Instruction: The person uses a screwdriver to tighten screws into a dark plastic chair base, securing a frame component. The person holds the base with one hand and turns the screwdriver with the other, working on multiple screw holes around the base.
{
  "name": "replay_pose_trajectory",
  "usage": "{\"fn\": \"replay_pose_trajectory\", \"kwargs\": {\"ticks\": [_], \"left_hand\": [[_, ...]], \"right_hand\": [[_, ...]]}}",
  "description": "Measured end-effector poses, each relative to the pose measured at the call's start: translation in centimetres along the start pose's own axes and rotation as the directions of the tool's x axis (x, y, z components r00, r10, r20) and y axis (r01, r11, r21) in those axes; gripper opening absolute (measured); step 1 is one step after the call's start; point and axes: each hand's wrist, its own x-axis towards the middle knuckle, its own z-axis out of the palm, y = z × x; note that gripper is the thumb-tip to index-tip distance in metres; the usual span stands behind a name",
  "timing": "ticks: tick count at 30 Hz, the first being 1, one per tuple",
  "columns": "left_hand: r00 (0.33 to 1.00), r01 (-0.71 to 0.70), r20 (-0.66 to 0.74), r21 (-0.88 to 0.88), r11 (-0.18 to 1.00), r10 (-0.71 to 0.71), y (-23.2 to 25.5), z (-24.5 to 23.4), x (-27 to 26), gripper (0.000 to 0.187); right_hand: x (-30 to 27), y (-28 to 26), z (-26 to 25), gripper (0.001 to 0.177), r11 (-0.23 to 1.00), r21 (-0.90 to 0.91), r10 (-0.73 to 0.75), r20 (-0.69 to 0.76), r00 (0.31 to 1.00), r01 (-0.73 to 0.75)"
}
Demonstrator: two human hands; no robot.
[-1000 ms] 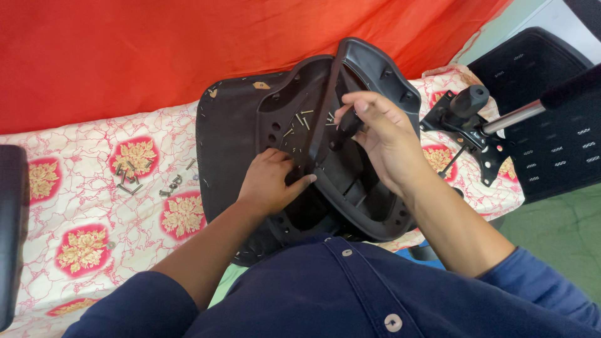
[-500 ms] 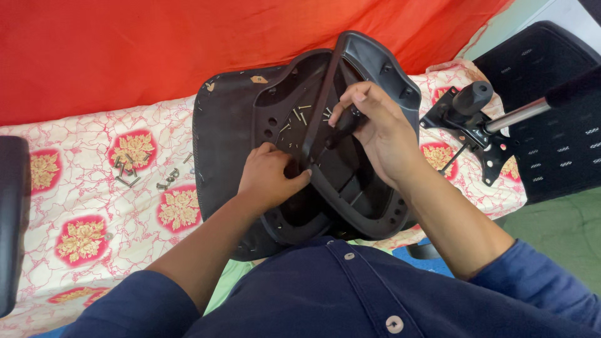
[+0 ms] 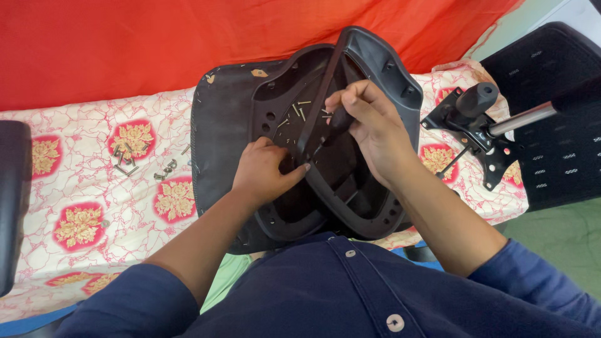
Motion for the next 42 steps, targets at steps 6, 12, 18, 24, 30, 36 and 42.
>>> {"fn": "replay_pose_trajectory", "kwargs": {"ticks": [6, 12, 18, 24, 30, 36, 42], "left_hand": [[1.000, 0.009, 0.023, 0.040, 0.999, -0.010, 0.0, 0.1, 0.2, 0.045], [1.000, 0.008, -0.019, 0.029, 1.000, -0.007, 0.4, -0.1, -0.1, 0.044], [0.999, 0.053, 0.009, 0.020, 0.998, -0.054, 0.7, -0.3, 0.0, 0.043], [0.992, 0.000, -0.127, 0.019, 1.000, 0.002, 0.5, 0.3, -0.2, 0.043], [0.968, 0.160, -0.193, -0.012, 0.987, -0.159, -0.3, 1.2, -0.3, 0.057], [0.921, 0.227, -0.244, -0.303, 0.926, -0.305, -1.2, 1.8, -0.3, 0.071], [0.845, 0.471, -0.093, -0.341, 0.814, -0.527, -1.4, 2.0, 0.1, 0.072]], "right_hand": [[0.5, 0.0, -0.2, 0.028, 0.995, -0.091, -0.040, 0.038, 0.998, 0.043], [1.1, -0.2, -0.7, 0.029, 0.999, 0.026, 0.032, 0.092, 0.995, -0.035], [1.5, -0.4, -1.5, 0.016, 0.999, 0.052, 0.011, 0.065, 0.998, -0.014], [1.4, -0.7, -2.4, 0.032, 0.999, 0.031, 0.019, 0.143, 0.990, -0.024], [1.6, -0.6, -2.5, 0.026, 0.993, 0.110, 0.026, 0.087, 0.996, -0.036], [2.2, -0.6, -3.1, 0.035, 0.996, -0.011, 0.088, 0.108, 0.990, -0.088], [2.5, 0.2, -3.3, 0.051, 0.987, 0.118, 0.104, 0.049, 0.993, -0.109]]}}
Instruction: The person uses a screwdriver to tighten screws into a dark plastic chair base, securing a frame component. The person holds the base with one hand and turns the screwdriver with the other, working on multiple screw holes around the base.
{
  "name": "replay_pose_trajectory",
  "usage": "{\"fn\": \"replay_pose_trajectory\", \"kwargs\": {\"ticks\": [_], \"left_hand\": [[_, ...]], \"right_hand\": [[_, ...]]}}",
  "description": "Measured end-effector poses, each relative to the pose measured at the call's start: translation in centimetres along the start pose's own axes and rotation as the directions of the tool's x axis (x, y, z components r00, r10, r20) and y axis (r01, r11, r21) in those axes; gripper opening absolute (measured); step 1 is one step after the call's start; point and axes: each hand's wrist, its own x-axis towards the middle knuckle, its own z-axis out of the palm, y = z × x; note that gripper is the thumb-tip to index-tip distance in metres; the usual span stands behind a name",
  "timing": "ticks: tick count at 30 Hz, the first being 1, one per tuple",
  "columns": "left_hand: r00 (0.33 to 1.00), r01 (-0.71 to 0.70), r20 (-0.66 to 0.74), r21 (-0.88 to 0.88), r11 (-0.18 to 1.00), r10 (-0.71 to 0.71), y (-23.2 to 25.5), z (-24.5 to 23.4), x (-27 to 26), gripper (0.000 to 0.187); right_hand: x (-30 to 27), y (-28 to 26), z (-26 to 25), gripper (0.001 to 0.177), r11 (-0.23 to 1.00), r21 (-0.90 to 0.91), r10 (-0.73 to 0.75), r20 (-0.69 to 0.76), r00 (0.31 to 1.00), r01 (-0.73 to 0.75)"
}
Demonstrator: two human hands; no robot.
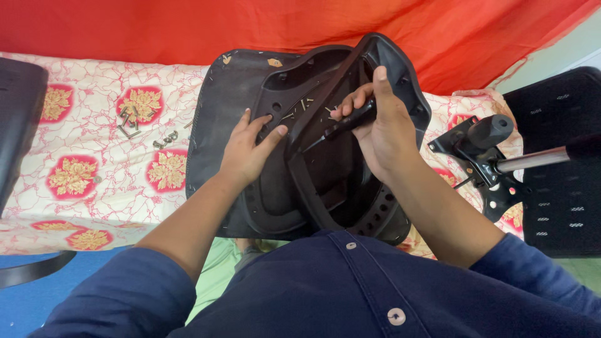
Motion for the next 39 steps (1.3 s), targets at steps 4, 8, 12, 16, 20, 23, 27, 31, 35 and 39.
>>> {"fn": "replay_pose_trajectory", "kwargs": {"ticks": [4, 8, 12, 16, 20, 23, 27, 31, 35, 39], "left_hand": [[0.997, -0.080, 0.015, 0.087, 0.993, 0.079, 0.1, -0.2, 0.0, 0.081], [0.997, -0.071, 0.045, 0.094, 0.993, 0.067, 0.4, -0.5, -0.1, 0.089], [0.995, -0.089, 0.044, 0.096, 0.991, 0.085, 0.8, -0.8, -0.3, 0.095], [0.993, -0.101, 0.069, 0.107, 0.989, 0.094, 1.0, -1.1, -0.5, 0.099], [0.994, -0.105, 0.052, 0.110, 0.988, 0.099, 1.2, -1.2, -0.5, 0.098], [0.994, -0.101, 0.057, 0.122, 0.987, 0.095, 1.2, -1.1, -0.5, 0.098], [0.993, -0.109, 0.065, 0.142, 0.984, 0.101, 1.1, -1.0, -0.3, 0.096], [0.992, -0.116, 0.070, 0.157, 0.981, 0.107, 0.9, -1.0, -0.3, 0.095], [0.992, -0.117, 0.070, 0.147, 0.982, 0.108, 0.8, -0.9, -0.3, 0.092], [0.991, -0.130, 0.052, 0.132, 0.983, 0.124, 0.7, -1.0, -0.2, 0.091]], "right_hand": [[0.5, 0.5, 0.4, 0.053, 0.991, 0.136, 0.016, -0.010, 1.000, -0.014], [0.7, 0.9, 1.0, 0.043, 0.973, 0.228, -0.052, 0.052, 0.997, 0.039], [0.8, 1.0, 1.5, 0.021, 0.997, 0.061, -0.041, 0.007, 0.999, 0.041], [0.8, 0.7, 1.4, 0.027, 0.998, 0.034, -0.048, 0.020, 0.999, 0.048], [0.7, 0.4, 1.2, 0.039, 1.000, 0.023, -0.015, 0.068, 0.998, 0.014], [0.5, 0.5, 1.2, 0.039, 0.999, 0.034, -0.034, 0.075, 0.997, 0.032], [0.4, 1.2, 1.8, 0.035, 0.990, 0.110, -0.092, 0.010, 0.996, 0.090], [0.5, 1.4, 2.4, 0.036, 0.989, -0.112, -0.097, 0.002, 0.995, 0.097], [0.6, 1.1, 2.9, 0.038, 0.971, -0.216, -0.093, 0.069, 0.993, 0.106], [0.9, 1.0, 3.3, 0.046, 0.978, -0.192, -0.065, 0.068, 0.996, 0.077]]}}
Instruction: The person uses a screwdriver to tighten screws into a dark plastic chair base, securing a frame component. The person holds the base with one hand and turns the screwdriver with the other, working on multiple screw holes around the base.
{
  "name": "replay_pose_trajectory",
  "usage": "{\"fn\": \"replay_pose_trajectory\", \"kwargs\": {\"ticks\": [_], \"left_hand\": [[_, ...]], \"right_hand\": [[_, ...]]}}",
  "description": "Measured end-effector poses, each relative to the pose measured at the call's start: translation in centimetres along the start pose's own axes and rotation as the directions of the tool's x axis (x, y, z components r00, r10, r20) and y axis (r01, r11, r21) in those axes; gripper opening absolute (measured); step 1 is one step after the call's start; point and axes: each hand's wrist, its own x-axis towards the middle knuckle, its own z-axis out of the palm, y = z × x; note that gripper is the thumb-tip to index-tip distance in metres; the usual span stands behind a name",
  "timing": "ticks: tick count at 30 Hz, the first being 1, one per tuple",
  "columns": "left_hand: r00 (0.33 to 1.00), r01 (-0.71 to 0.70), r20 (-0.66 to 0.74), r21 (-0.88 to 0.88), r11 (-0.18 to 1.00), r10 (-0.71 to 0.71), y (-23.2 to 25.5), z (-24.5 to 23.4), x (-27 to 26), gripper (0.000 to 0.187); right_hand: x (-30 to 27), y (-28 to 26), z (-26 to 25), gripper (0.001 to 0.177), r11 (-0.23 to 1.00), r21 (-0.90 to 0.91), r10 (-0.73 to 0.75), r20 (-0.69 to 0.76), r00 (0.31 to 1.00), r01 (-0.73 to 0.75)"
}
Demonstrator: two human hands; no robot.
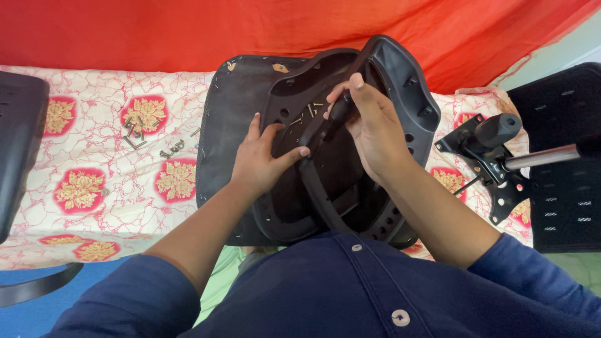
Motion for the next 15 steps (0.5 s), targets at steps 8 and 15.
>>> {"fn": "replay_pose_trajectory", "kwargs": {"ticks": [8, 15], "left_hand": [[0.999, 0.034, -0.018, 0.002, 0.999, -0.034, 0.18, 0.08, 0.10, 0.090], [0.999, 0.048, -0.021, -0.003, 0.999, -0.048, 0.21, 0.03, 0.10, 0.089]], "right_hand": [[0.40, 0.32, 0.57, 0.041, 0.993, 0.103, -0.060, 0.007, 0.998, 0.058], [0.53, 0.53, 0.60, 0.022, 0.997, -0.004, -0.074, 0.005, 0.997, 0.075]]}}
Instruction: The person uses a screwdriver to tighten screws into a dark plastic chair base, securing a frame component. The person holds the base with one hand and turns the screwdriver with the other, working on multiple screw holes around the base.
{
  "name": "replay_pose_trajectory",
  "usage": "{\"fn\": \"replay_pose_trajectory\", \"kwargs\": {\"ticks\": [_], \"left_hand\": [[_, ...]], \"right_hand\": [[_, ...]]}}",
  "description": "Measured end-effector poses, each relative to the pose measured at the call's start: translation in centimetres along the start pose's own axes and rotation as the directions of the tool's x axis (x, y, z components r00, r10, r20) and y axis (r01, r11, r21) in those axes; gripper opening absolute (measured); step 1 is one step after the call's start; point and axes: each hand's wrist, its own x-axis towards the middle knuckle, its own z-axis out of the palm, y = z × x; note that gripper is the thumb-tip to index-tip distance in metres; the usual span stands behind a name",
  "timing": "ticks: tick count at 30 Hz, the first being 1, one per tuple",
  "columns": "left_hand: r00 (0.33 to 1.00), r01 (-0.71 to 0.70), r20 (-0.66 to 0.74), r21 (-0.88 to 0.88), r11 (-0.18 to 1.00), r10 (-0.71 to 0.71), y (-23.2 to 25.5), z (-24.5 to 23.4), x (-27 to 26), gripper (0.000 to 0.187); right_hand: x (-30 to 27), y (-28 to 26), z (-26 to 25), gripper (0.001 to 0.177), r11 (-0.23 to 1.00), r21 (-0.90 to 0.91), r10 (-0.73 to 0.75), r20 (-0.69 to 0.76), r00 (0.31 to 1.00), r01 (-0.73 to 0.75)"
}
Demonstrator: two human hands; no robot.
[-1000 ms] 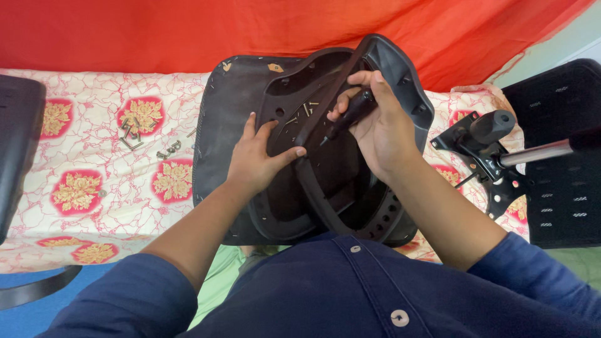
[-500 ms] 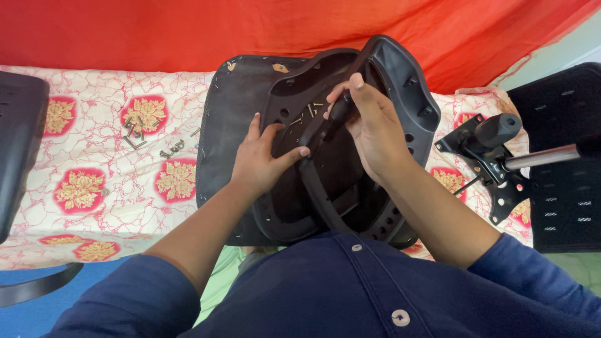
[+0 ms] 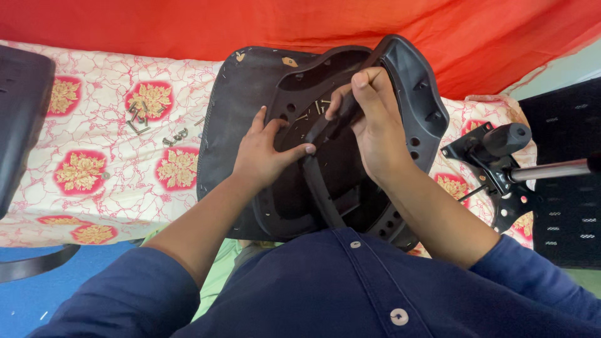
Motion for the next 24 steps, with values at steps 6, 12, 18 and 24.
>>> {"fn": "replay_pose_trajectory", "kwargs": {"ticks": [6, 12, 18, 24], "left_hand": [[1.000, 0.014, -0.009, -0.022, 1.000, -0.014, 0.2, -0.1, -0.2, 0.086], [1.000, -0.001, 0.003, -0.035, 0.999, 0.001, -0.1, 0.0, -0.1, 0.087], [1.000, -0.003, -0.020, -0.059, 0.998, 0.002, -0.3, 0.1, 0.0, 0.086], [1.000, 0.005, -0.009, -0.066, 0.998, -0.005, -0.4, 0.0, 0.0, 0.083]], "right_hand": [[0.0, -1.0, -1.0, 0.031, 0.997, -0.068, -0.038, 0.031, 0.999, 0.040], [-0.2, -0.9, -1.7, 0.019, 0.998, 0.041, -0.048, 0.007, 0.999, 0.048], [-1.1, -0.5, -1.5, 0.015, 0.984, 0.174, -0.036, -0.067, 0.997, 0.047], [-1.6, -0.9, -1.0, 0.018, 0.994, 0.106, 0.000, -0.072, 0.997, 0.008]]}}
